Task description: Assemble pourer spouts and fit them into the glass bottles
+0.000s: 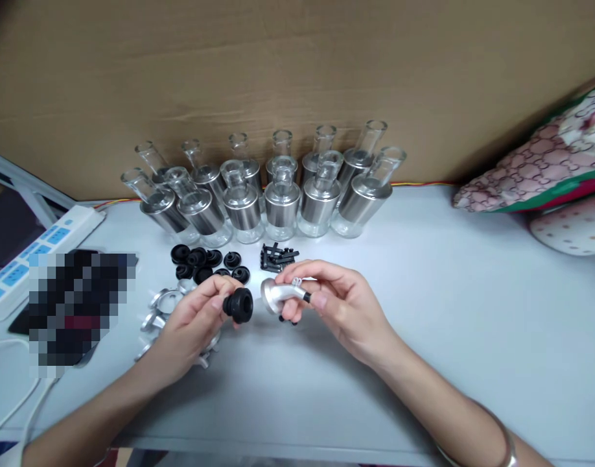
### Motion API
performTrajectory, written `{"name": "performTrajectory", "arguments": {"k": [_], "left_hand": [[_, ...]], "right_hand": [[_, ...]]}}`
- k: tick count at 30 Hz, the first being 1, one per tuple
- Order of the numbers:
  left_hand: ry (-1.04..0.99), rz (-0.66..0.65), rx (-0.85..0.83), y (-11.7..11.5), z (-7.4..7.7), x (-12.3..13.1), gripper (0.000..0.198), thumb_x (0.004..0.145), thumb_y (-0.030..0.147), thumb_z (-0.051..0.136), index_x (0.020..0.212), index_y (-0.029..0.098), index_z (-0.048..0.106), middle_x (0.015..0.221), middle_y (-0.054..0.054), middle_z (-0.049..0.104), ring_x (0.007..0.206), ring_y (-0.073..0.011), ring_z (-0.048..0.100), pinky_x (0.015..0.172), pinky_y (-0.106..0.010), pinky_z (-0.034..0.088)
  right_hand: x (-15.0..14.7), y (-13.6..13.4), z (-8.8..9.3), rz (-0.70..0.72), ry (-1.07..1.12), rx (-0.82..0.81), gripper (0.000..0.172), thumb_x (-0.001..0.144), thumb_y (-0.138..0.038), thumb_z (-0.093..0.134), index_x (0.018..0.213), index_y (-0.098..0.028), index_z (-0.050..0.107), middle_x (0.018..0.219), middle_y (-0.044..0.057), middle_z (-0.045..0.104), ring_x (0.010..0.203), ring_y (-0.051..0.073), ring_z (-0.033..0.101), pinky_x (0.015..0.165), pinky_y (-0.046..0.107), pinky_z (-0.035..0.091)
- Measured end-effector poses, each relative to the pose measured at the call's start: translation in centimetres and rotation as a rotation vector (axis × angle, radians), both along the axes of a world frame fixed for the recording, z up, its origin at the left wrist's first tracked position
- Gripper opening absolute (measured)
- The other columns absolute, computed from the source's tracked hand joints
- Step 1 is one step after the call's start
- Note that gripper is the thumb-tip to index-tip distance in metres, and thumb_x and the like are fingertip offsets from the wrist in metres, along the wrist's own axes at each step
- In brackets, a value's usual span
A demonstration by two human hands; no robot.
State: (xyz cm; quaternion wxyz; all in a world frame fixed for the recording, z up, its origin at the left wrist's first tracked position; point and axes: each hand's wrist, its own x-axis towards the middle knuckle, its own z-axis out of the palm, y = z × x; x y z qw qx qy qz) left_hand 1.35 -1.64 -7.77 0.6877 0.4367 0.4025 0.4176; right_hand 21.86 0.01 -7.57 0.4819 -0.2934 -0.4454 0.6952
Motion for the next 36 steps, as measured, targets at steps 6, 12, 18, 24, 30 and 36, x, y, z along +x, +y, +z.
{"name": "performTrajectory", "arguments": {"k": [6, 12, 18, 24, 30, 36], "left_hand": [[-0.039, -0.011, -0.043, -0.3, -0.5, -0.2, 0.038, 0.083, 0.053, 0.064, 0.078, 0.017, 0.051, 0.079, 0.002, 0.053, 0.068, -0.0096, 0.053, 0.068, -0.023, 0.043], [-0.059, 0.012, -0.05, -0.4, -0.9, 0.1, 0.039, 0.082, 0.052, 0.065, 0.076, 0.017, 0.051, 0.078, 0.002, 0.054, 0.066, -0.009, 0.054, 0.067, -0.022, 0.045], [-0.093, 0.105, -0.035, -0.3, -1.1, 0.4, 0.038, 0.078, 0.05, 0.071, 0.076, 0.016, 0.052, 0.079, 0.001, 0.056, 0.064, -0.009, 0.058, 0.063, -0.021, 0.049], [-0.187, 0.114, -0.005, -0.7, -1.0, 0.2, 0.022, 0.078, 0.033, 0.075, 0.086, 0.018, 0.061, 0.094, -0.001, 0.065, 0.073, -0.0092, 0.066, 0.07, -0.021, 0.055], [-0.12, 0.11, -0.047, -0.7, -0.5, 0.1, 0.022, 0.074, 0.023, 0.079, 0.092, 0.018, 0.066, 0.077, -0.001, 0.071, 0.071, -0.0107, 0.069, 0.07, -0.02, 0.056], [-0.024, 0.223, 0.092, -0.9, -0.1, 0.2, 0.015, 0.067, 0.01, 0.079, 0.076, 0.016, 0.069, 0.08, -0.002, 0.07, 0.074, -0.0129, 0.069, 0.069, -0.022, 0.059]], "right_hand": [[-0.2, -0.5, -0.2, 0.118, 0.03, 0.014, 0.018, 0.08, -0.034, 0.075, 0.095, -0.025, 0.076, 0.098, 0.005, 0.067, 0.067, 0.01, 0.071, 0.061, 0.018, 0.058], [-0.3, -0.6, -0.6, 0.164, 0.016, 0.087, 0.016, 0.087, -0.026, 0.068, 0.101, -0.025, 0.074, 0.102, 0.005, 0.066, 0.076, 0.01, 0.072, 0.069, 0.017, 0.058], [-0.4, -0.4, -1.0, 0.107, -0.036, 0.065, 0.014, 0.082, -0.027, 0.073, 0.095, -0.023, 0.076, 0.097, 0.004, 0.067, 0.076, 0.01, 0.07, 0.073, 0.018, 0.058], [-0.6, -0.3, -1.0, -0.002, -0.071, -0.072, 0.011, 0.073, -0.02, 0.081, 0.082, -0.022, 0.076, 0.072, 0.001, 0.072, 0.061, 0.008, 0.069, 0.061, 0.015, 0.057], [-0.8, -0.3, -0.6, -0.034, -0.093, -0.08, 0.013, 0.068, -0.022, 0.084, 0.077, -0.019, 0.075, 0.067, 0.002, 0.072, 0.056, 0.011, 0.07, 0.054, 0.017, 0.058], [-1.0, -0.8, -0.4, -0.033, -0.049, -0.03, 0.009, 0.072, -0.016, 0.081, 0.078, -0.019, 0.076, 0.067, 0.002, 0.071, 0.055, 0.011, 0.071, 0.053, 0.016, 0.059]]}}
